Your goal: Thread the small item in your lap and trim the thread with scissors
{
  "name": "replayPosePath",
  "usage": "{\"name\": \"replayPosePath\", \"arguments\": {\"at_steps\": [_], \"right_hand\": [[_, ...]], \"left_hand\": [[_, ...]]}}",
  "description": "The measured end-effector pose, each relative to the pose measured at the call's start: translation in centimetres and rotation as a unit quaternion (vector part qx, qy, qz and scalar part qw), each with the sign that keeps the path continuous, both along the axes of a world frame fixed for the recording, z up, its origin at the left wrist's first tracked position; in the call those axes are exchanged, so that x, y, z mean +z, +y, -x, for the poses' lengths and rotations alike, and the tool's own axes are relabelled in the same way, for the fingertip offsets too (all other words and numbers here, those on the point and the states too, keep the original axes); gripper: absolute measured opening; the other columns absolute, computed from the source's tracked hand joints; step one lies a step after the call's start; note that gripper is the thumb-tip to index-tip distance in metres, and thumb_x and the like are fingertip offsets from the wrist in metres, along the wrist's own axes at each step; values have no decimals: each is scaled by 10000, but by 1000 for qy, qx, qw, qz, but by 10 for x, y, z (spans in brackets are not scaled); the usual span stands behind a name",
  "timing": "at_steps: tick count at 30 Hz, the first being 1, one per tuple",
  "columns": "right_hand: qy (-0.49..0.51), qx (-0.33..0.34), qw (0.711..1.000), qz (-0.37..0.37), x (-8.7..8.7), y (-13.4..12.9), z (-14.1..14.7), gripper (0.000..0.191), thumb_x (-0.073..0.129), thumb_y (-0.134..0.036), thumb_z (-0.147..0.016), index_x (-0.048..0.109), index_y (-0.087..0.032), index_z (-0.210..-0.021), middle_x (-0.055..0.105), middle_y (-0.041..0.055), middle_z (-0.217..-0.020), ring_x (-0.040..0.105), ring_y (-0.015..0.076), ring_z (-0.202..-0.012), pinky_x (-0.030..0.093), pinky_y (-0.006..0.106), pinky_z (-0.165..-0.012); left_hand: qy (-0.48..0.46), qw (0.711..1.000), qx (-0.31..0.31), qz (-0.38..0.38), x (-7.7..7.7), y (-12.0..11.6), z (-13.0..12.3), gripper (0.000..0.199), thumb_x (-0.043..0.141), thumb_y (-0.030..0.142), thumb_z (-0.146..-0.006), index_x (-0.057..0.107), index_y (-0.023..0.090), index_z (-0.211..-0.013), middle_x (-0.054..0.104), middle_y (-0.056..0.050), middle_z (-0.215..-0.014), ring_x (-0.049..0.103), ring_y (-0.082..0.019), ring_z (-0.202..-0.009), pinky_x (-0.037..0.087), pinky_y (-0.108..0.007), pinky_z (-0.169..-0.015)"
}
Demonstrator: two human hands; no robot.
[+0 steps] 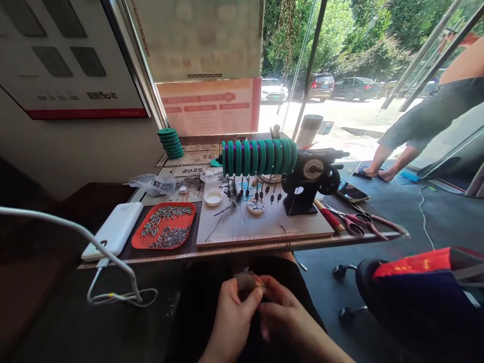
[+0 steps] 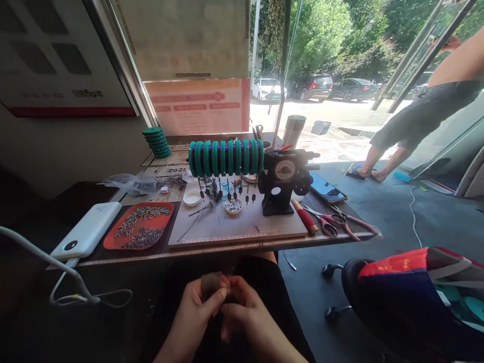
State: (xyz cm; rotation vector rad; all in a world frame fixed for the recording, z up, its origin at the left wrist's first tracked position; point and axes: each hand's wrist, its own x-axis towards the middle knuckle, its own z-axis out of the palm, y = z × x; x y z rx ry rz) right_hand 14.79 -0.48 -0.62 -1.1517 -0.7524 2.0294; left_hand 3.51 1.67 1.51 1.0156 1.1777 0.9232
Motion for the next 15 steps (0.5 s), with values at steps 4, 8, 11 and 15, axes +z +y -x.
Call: {"name": "replayPosePath", "arguments": {"at_steps": [4,8,11,15], "right_hand": [[-103,7,994,-37,-6,-3,-6,380,405,-476,-725,429,-108,-815,333,-78,-477,286,-74,-371,232,56,-388],[-477,-92,746,-455,-24,-7,-26,288,317,-250,-813,527,-106,-678,511,-34,-564,360,-77,-529,240,42,-523],[-558,-153,561,-592,-41,-4,-36,256,345,-147,-798,561,-156,-661,484,-30,-510,313,-24,-576,191,107,-602],[-587,-148,494,-624,-50,-2,-44,184,391,-138,-774,567,-171,-733,472,-19,-513,277,11,-599,148,147,-651]], "left_hand": [[-37,999,-21,25,2,4,1,134,670,203,-633,616,92,-685,477,18,-537,347,-58,-483,285,-181,-468],[-155,966,-78,191,-1,8,-3,152,669,152,-583,601,86,-702,501,-9,-651,400,-60,-583,269,-159,-476],[-176,937,-109,283,-5,11,-9,185,672,134,-530,576,92,-683,497,-14,-676,416,-58,-606,265,-148,-478],[-149,941,-130,274,-8,14,-18,171,655,146,-523,542,98,-642,447,9,-634,365,-48,-566,250,-153,-478]]}}
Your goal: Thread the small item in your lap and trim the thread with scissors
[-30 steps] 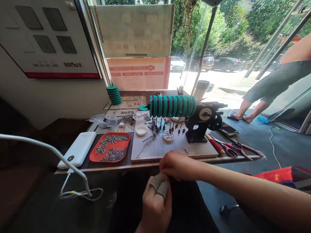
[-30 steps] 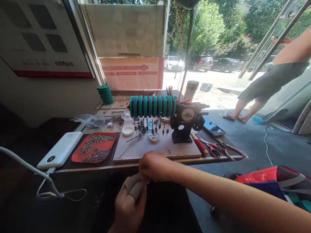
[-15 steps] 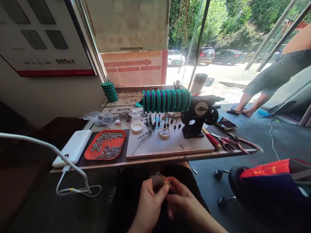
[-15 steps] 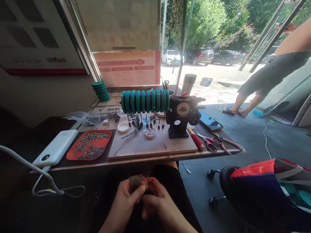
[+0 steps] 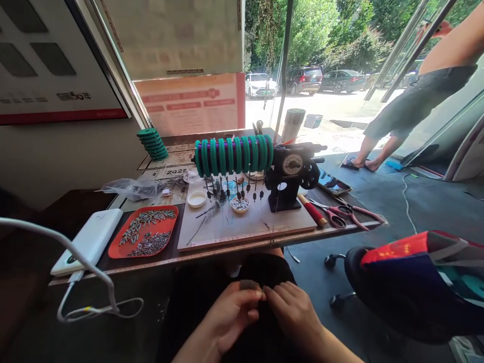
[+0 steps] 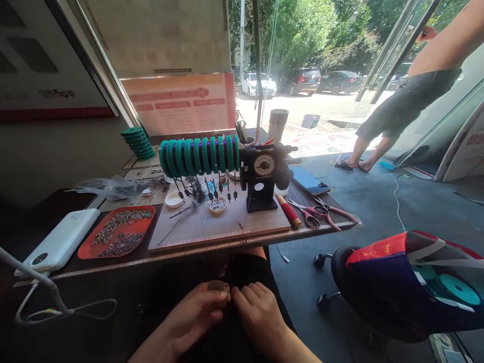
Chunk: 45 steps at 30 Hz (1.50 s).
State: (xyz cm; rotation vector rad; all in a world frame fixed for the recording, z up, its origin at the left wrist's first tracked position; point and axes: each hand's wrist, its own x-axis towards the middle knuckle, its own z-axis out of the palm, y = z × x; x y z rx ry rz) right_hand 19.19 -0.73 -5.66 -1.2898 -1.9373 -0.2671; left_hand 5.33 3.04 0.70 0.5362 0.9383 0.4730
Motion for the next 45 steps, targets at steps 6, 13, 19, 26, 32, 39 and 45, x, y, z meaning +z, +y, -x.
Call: {"name": "replayPosePath", "arguments": {"at_steps": [6,13,19,26,32,39,45], "right_hand": [[-57,-25,998,-2,13,-9,2,188,357,-106,-769,497,-142,-649,435,-3,-499,254,34,-575,93,173,-646],[-106,0,994,-20,43,-10,19,185,331,-139,-764,390,-139,-589,414,5,-480,242,63,-563,77,192,-645],[-172,195,963,75,77,19,20,74,480,-254,-714,465,-182,-717,515,-21,-655,278,42,-635,123,176,-658],[-136,282,889,335,102,77,21,226,335,-287,-802,541,-195,-789,529,-49,-738,272,-51,-630,163,77,-618],[-85,223,876,418,105,73,25,304,305,-308,-806,542,-129,-741,520,-38,-645,211,-81,-535,120,43,-541],[-2,129,889,439,108,70,26,414,246,-380,-816,557,-108,-788,560,-7,-646,290,-85,-519,156,29,-521],[14,129,877,463,116,76,27,302,361,-312,-781,587,-113,-753,577,-28,-643,338,-89,-520,194,14,-508]], "left_hand": [[117,983,-16,-140,-1,0,-7,108,614,175,-563,548,126,-633,450,6,-615,380,-101,-595,288,-219,-545],[294,805,-16,-514,-12,-12,5,144,482,175,-762,578,150,-656,500,-80,-905,465,-190,-880,344,-293,-806],[319,782,37,-533,-7,-16,20,188,482,183,-791,533,158,-611,500,-73,-853,478,-174,-783,391,-267,-719],[127,911,61,-388,11,-3,33,158,550,253,-765,543,128,-667,547,-76,-831,494,-195,-818,394,-262,-716],[121,919,76,-368,12,0,35,177,539,238,-766,491,138,-628,505,-59,-777,497,-192,-805,395,-271,-711],[335,759,105,-549,8,-11,27,179,494,204,-804,636,154,-707,542,-94,-857,515,-190,-835,405,-261,-755],[347,597,127,-712,-9,-13,28,255,508,79,-780,691,174,-931,636,-120,-889,540,-193,-854,394,-254,-814]]}}
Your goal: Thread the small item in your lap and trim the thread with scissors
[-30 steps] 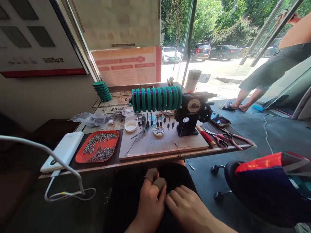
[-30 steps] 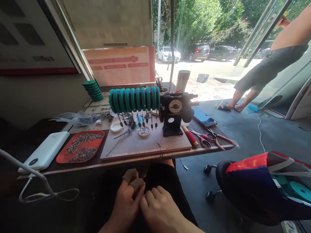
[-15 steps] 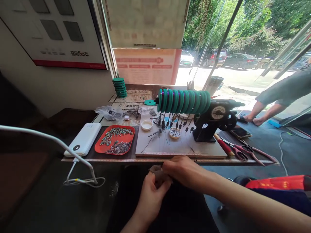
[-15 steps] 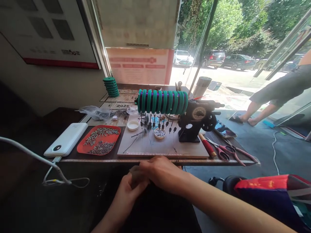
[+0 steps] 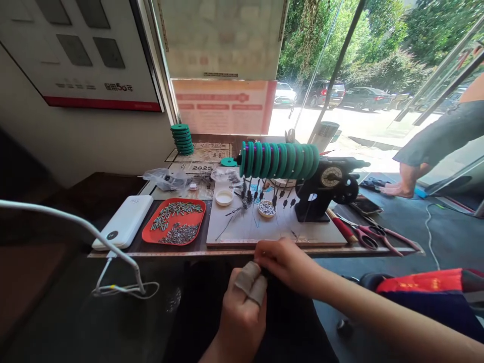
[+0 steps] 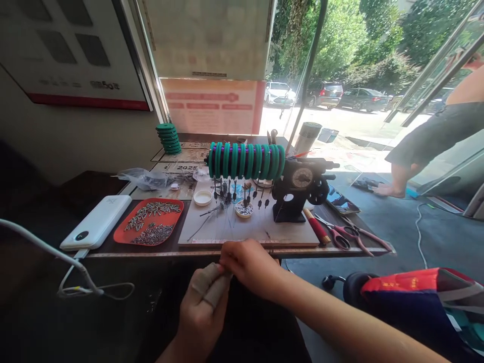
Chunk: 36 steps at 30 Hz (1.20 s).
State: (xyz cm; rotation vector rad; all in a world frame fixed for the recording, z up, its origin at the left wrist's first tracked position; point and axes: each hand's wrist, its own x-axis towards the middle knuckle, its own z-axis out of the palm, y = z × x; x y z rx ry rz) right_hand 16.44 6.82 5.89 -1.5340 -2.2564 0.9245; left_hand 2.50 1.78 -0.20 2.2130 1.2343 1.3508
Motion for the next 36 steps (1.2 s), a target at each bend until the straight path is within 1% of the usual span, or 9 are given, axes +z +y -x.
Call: {"name": "replayPosePath", "arguments": {"at_steps": [4,7,9,12,14,17,28,33,36], "right_hand": [[0,40,999,9,4,8,3,248,435,-285,-746,616,-116,-724,579,-41,-584,342,-86,-481,209,22,-484],[-3,27,999,-30,3,-1,-2,258,440,-297,-749,630,-123,-733,622,-12,-728,415,-68,-595,263,45,-574],[7,-10,986,-166,-3,-18,-10,223,436,-264,-757,628,-151,-754,615,-2,-870,449,-48,-742,307,73,-686],[27,6,893,-450,-21,-48,-23,161,453,-164,-744,610,-190,-768,593,-6,-793,443,-29,-807,317,118,-774],[-2,88,860,-503,-34,-63,-28,170,465,-166,-732,600,-202,-830,577,0,-735,437,-11,-781,309,153,-764],[-47,147,845,-512,-47,-70,-25,234,496,-201,-714,574,-209,-934,566,-1,-719,418,-7,-733,289,171,-723],[54,59,860,-503,-61,-72,-11,182,435,-154,-751,607,-167,-809,549,9,-663,426,-18,-767,334,133,-750],[195,-95,936,-278,-69,-72,-10,168,439,-119,-750,593,-135,-687,549,-26,-630,460,-90,-653,356,-12,-616],[200,-91,964,-149,-70,-75,-11,165,452,-149,-747,606,-134,-690,565,-35,-650,498,-111,-639,367,-55,-605]], "left_hand": [[-4,997,-61,52,3,0,6,250,500,97,-791,695,180,-923,658,-112,-897,525,-196,-819,390,-275,-788],[-106,963,-71,237,14,2,7,162,531,163,-779,692,172,-758,636,-89,-791,513,-182,-761,383,-271,-728],[-245,870,-89,419,21,5,8,78,598,176,-721,649,146,-670,597,-58,-701,473,-132,-637,362,-229,-600],[-401,686,-138,592,28,10,7,48,655,127,-613,615,105,-625,555,-33,-642,399,-75,-550,269,-179,-477],[-424,630,-157,632,29,12,7,58,654,106,-583,606,91,-611,541,-31,-631,408,-66,-559,268,-166,-481],[-436,598,-166,651,30,11,5,65,654,99,-573,591,86,-580,512,-14,-582,410,-54,-539,297,-164,-504],[-470,546,-168,673,24,8,1,69,674,90,-554,610,79,-577,527,-24,-596,428,-46,-540,282,-146,-477],[-454,561,-161,673,23,6,0,71,671,102,-558,614,80,-595,523,-31,-670,411,-45,-577,256,-139,-468],[-432,585,-148,670,23,5,-1,79,669,107,-552,610,97,-604,479,-6,-612,388,-58,-564,269,-160,-491]]}}
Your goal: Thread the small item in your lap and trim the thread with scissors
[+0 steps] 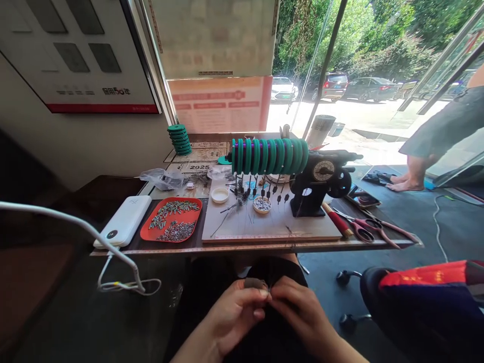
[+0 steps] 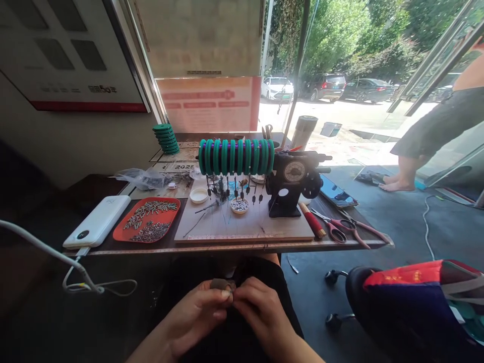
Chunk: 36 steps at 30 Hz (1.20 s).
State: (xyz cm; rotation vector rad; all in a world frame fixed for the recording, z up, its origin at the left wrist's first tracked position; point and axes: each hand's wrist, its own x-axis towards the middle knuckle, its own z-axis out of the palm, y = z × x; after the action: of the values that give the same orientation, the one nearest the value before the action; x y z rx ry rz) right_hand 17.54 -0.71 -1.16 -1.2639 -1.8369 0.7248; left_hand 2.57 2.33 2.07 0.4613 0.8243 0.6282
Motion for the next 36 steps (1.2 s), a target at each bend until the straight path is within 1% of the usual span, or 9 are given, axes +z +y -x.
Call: {"name": "replayPosePath", "arguments": {"at_steps": [4,7,12,15,19,23,25,29,36], "right_hand": [[-5,-8,995,-99,-1,-11,8,229,398,-162,-772,590,-130,-652,583,-27,-691,513,-104,-689,381,-57,-650],[-29,-9,984,-176,14,-12,18,303,328,-178,-797,601,-155,-668,610,-23,-723,527,-89,-729,386,-36,-681],[-15,31,977,211,76,29,29,267,432,-324,-749,617,-132,-737,600,-19,-669,445,-84,-571,325,3,-550],[21,68,939,336,104,66,43,256,464,-317,-706,570,-101,-795,577,-19,-662,395,-81,-514,315,25,-503],[4,102,934,343,109,84,52,254,470,-295,-684,575,-90,-792,554,-16,-613,383,-65,-474,317,61,-481],[-59,17,996,63,79,59,25,223,434,-317,-752,593,-180,-826,605,-33,-768,447,-73,-651,304,48,-617],[-159,29,952,-259,59,43,9,159,443,-205,-753,602,-203,-769,598,-47,-725,411,-58,-657,263,92,-644],[-277,98,848,-440,34,29,-1,201,520,-241,-703,595,-207,-886,571,-24,-714,347,-8,-673,202,166,-684],[-244,90,907,-333,11,14,8,187,473,-147,-712,581,-180,-862,557,-3,-806,354,12,-771,272,138,-723]], "left_hand": [[206,950,40,-230,3,-4,0,64,658,123,-623,609,134,-583,522,-26,-679,459,-117,-685,359,-203,-654],[397,777,50,-486,-2,-10,2,120,580,188,-741,615,158,-630,553,-69,-871,508,-172,-854,395,-242,-773],[481,446,247,-713,-23,-10,9,135,497,57,-774,594,143,-812,510,-67,-852,510,-155,-786,438,-245,-708],[493,387,260,-735,-24,-5,15,186,539,1,-736,587,108,-880,512,-84,-870,495,-148,-784,430,-235,-704],[463,431,191,-751,-6,-2,21,208,530,5,-742,609,117,-898,606,-81,-829,518,-152,-748,422,-257,-711],[268,877,109,-384,15,2,22,63,581,128,-730,604,125,-672,567,-32,-678,492,-98,-638,388,-195,-589],[95,984,77,-129,19,6,22,57,644,132,-643,595,105,-650,536,-18,-649,441,-63,-574,318,-157,-490],[7,999,52,10,15,10,21,140,681,121,-550,577,83,-636,517,-14,-654,434,-43,-559,275,-137,-466],[105,983,42,-142,17,4,17,68,646,110,-618,580,93,-620,485,-4,-640,385,-46,-535,292,-160,-479]]}}
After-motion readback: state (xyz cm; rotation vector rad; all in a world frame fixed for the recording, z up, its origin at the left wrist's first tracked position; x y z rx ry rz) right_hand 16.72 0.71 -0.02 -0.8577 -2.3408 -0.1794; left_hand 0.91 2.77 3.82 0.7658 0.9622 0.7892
